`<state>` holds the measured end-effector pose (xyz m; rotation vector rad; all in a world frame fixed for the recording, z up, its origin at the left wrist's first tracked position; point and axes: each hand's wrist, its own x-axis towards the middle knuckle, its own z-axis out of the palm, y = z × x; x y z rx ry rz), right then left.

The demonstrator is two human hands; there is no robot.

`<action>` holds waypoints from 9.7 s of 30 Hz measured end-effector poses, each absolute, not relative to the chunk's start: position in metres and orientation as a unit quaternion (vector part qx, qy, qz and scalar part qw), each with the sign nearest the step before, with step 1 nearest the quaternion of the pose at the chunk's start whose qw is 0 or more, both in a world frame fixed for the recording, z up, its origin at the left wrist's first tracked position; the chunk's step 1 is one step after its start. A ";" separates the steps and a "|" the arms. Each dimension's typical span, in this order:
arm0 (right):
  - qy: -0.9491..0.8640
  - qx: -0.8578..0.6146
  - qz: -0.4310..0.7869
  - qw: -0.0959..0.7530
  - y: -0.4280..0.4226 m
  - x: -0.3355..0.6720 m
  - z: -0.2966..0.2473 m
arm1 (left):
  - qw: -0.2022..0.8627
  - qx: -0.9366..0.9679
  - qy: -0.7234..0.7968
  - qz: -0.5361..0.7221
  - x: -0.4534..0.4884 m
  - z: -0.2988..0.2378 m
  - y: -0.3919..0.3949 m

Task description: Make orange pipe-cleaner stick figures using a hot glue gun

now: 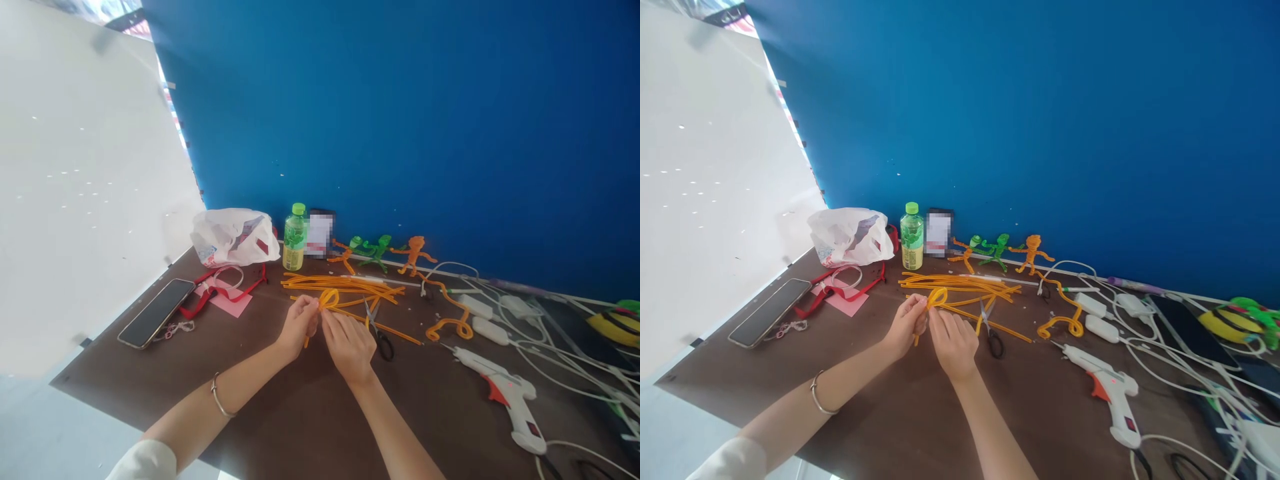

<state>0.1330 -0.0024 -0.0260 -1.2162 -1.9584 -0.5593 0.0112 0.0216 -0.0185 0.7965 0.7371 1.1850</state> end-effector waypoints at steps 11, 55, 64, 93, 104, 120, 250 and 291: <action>-0.755 -0.470 -0.154 0.431 -0.001 0.132 -0.022 | 0.773 0.263 0.290 0.498 0.007 -0.014 0.019; -0.838 -0.432 0.086 0.322 -0.007 0.156 0.065 | 0.829 0.289 0.170 0.448 -0.020 0.016 0.011; -0.806 -0.427 0.401 0.088 0.026 0.172 0.088 | 0.842 0.399 0.159 0.327 -0.020 0.009 0.007; -0.825 -0.494 -0.081 0.262 -0.037 0.123 0.048 | 0.703 0.345 0.320 0.533 0.000 0.011 -0.006; -0.816 -0.485 0.047 0.312 -0.025 0.142 0.032 | 0.820 0.173 0.266 0.477 -0.002 0.009 -0.004; -0.755 -0.494 0.238 0.359 -0.010 0.157 0.048 | 0.862 0.157 0.232 0.422 -0.006 0.014 -0.005; -0.758 -0.570 0.100 0.300 -0.024 0.159 0.040 | 0.343 0.682 0.439 0.474 -0.010 -0.004 0.002; -0.684 -0.498 0.353 0.398 -0.011 0.162 0.014 | 0.855 0.207 0.228 0.417 -0.004 0.006 -0.004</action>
